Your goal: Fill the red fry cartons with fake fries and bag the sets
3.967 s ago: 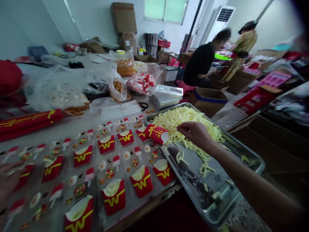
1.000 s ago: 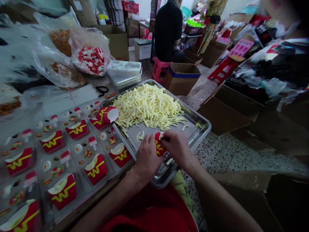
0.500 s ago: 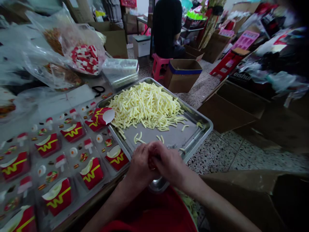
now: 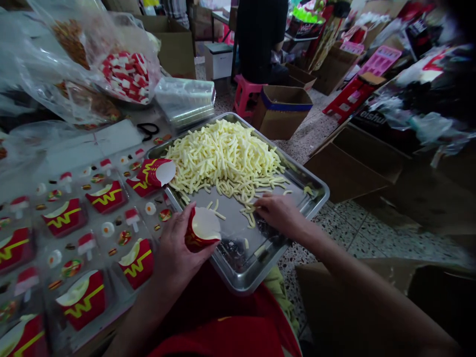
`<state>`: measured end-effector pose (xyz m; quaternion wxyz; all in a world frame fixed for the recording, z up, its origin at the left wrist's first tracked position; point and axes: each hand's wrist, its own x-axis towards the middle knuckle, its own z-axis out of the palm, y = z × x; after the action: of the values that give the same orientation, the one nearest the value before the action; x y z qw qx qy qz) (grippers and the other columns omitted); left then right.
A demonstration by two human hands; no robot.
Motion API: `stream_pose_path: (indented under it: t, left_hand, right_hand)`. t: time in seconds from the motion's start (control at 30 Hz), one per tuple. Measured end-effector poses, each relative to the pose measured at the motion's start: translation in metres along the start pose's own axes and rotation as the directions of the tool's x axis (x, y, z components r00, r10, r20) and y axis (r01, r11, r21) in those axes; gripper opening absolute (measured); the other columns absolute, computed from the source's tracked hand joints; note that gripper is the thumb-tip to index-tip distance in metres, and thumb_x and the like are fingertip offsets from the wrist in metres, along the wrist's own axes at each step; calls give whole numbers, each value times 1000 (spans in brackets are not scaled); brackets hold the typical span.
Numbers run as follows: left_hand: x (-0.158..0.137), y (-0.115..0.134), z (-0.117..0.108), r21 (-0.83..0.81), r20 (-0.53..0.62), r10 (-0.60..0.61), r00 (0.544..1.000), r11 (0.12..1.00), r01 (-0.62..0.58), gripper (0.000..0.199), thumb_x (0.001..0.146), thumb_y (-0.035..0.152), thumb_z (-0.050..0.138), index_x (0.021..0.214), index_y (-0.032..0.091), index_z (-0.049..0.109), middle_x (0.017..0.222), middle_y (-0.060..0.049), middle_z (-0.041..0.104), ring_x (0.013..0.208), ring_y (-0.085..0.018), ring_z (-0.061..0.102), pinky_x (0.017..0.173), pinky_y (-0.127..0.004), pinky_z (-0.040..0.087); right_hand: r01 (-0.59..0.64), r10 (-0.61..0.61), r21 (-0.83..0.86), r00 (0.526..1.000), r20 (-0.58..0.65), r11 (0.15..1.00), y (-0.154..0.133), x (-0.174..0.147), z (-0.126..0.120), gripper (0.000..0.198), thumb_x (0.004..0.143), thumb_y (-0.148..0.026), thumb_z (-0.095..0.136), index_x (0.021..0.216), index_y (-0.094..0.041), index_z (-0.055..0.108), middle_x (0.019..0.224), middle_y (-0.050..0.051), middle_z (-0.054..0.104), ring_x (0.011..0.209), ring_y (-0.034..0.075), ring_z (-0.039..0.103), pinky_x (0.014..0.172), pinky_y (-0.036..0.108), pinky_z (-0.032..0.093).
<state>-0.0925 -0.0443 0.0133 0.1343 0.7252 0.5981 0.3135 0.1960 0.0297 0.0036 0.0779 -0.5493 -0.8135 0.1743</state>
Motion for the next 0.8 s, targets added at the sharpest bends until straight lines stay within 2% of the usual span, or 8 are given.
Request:
stream_pose_path:
  t: [0.1,0.2,0.27,0.33,0.47,0.57,0.7,0.8]
  left_hand:
    - [-3,-5,-10,14,18,-58,998,998,57,81,75,42,80,144,22,44,133,-11,60,120,-29,60,106,-45,48]
    - [1,-3,-15,26,18,-67,998,997,66,80,75,42,79,144,23,44,132,-11,60,119,-30,60,104,-46,49]
    - [7,0,-16,29,6,-48,999,998,48,79,76,41,78,145,24,43,133,-10,60,119,-30,60,104,-45,49]
    - [10,2,-17,36,-21,-32,999,999,33,79,76,40,78,145,23,43,133,-10,60,119,-29,60,105,-45,49]
    - [8,-2,-20,40,-35,-22,999,999,24,79,76,40,78,145,24,43,130,-9,61,116,-29,61,103,-44,50]
    - [3,-7,-24,51,-30,-13,999,999,14,78,76,41,78,144,23,43,128,-9,62,114,-29,61,101,-42,51]
    - [1,-7,-25,42,-33,-9,999,999,10,79,76,40,77,145,23,42,129,-9,61,115,-29,61,101,-42,50]
    - [3,1,-19,45,27,11,1000,999,-12,82,74,40,79,145,24,41,127,-10,61,115,-30,60,101,-43,50]
  right_hand:
    - [-97,102,146,994,-25,984,1,-16,-4,16,80,-23,76,96,-22,79,79,2,73,68,15,62,64,27,43]
    - [-166,185,147,974,-129,975,4,-27,-13,9,82,-25,73,88,-22,79,78,2,74,69,16,63,66,30,44]
    - [-141,158,127,977,-142,982,1,-31,-17,11,85,-26,69,85,-22,79,81,3,74,73,18,65,69,31,46]
    - [-64,81,137,990,-118,988,-8,-35,-18,15,89,-25,65,89,-22,79,86,4,74,77,18,66,71,31,46]
    - [52,-52,130,999,-6,990,-29,-42,-17,17,93,-29,65,102,-23,78,93,5,71,77,16,65,69,28,45]
    - [24,-27,48,997,67,999,-43,-44,-12,27,87,-36,74,109,-22,76,98,7,69,77,18,64,69,29,44]
    - [-71,78,-73,992,99,995,-55,-46,4,10,88,-25,69,90,-18,76,91,6,66,70,15,59,65,28,40]
    - [-119,131,-125,988,86,985,-59,-44,18,18,87,-16,59,75,-17,72,80,4,64,62,12,53,61,26,36]
